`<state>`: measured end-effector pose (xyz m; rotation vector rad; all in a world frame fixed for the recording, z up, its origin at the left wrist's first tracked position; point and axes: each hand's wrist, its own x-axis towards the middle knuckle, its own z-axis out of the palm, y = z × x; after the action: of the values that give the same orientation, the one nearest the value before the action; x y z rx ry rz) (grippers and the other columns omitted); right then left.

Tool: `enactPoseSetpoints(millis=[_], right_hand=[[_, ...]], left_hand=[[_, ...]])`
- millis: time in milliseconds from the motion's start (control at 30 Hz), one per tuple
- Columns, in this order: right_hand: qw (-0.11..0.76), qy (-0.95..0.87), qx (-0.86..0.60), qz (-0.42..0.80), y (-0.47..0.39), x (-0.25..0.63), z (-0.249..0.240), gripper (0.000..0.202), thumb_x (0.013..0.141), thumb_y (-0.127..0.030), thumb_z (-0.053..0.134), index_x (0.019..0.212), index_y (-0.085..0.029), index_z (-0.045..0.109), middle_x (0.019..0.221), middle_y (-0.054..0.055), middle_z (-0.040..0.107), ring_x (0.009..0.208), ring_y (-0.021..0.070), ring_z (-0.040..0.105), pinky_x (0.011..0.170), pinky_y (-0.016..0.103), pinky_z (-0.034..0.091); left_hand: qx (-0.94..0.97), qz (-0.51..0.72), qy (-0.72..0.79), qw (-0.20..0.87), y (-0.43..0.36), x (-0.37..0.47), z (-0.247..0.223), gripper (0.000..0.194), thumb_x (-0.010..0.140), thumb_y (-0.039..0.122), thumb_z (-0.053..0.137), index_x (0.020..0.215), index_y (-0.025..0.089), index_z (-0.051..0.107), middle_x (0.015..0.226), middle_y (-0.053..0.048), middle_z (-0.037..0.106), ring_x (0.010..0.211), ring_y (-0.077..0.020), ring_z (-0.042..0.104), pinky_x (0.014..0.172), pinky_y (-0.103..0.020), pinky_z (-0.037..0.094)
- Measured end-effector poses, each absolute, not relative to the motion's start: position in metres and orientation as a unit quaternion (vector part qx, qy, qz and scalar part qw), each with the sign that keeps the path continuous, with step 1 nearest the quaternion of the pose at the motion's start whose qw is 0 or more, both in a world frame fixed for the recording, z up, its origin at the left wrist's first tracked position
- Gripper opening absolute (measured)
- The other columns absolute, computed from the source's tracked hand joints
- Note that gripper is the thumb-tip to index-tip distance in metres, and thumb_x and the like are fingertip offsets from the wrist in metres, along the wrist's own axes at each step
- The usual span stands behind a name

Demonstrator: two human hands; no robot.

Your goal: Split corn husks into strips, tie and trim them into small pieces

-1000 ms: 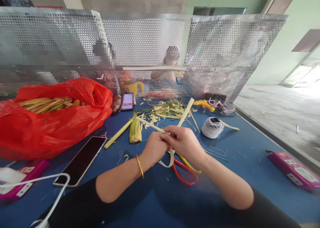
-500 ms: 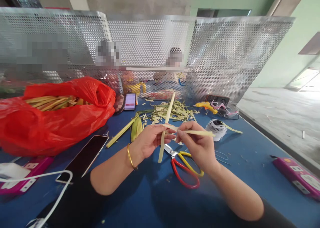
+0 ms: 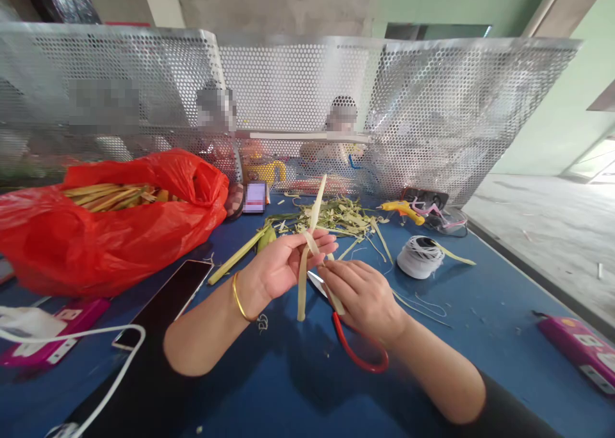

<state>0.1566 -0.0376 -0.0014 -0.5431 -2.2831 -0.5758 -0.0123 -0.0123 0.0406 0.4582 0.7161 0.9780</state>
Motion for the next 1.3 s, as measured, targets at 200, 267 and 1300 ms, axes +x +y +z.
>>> enactPoseSetpoints(millis=[200, 267, 1300], right_hand=[[0.287, -0.927, -0.144, -0.192, -0.039, 0.159, -0.003, 0.026, 0.091, -0.023, 0.04, 0.098, -0.01, 0.062, 0.074, 0.008, 0.067, 0.068, 0.0183, 0.062, 0.074, 0.038, 0.049], [0.303, -0.922, -0.137, -0.199, -0.042, 0.159, -0.001, 0.027, 0.092, -0.028, 0.04, 0.095, -0.012, 0.062, 0.061, 0.002, 0.061, 0.055, 0.0149, 0.055, 0.067, 0.036, 0.047], [0.408, -0.505, -0.488, 0.584, -0.027, 0.151, 0.008, 0.015, 0.079, -0.03, 0.056, 0.072, -0.016, 0.056, 0.052, -0.004, 0.057, 0.039, 0.0068, 0.049, 0.041, 0.02, 0.04]], left_hand=[[0.225, 0.471, 0.327, 0.788, -0.01, -0.015, 0.038, 0.02, 0.087, 0.005, 0.047, 0.091, 0.005, 0.067, 0.086, -0.013, 0.072, 0.08, -0.0169, 0.07, 0.063, -0.019, 0.057], [0.238, 0.48, 0.329, 0.778, -0.011, -0.014, 0.038, 0.021, 0.087, 0.006, 0.046, 0.091, 0.005, 0.067, 0.087, -0.013, 0.072, 0.081, -0.0168, 0.07, 0.065, -0.02, 0.057], [0.33, 0.41, 0.376, 0.763, -0.019, 0.002, 0.026, 0.029, 0.091, 0.018, 0.041, 0.085, 0.007, 0.068, 0.078, -0.013, 0.073, 0.063, -0.016, 0.07, 0.057, -0.022, 0.056]])
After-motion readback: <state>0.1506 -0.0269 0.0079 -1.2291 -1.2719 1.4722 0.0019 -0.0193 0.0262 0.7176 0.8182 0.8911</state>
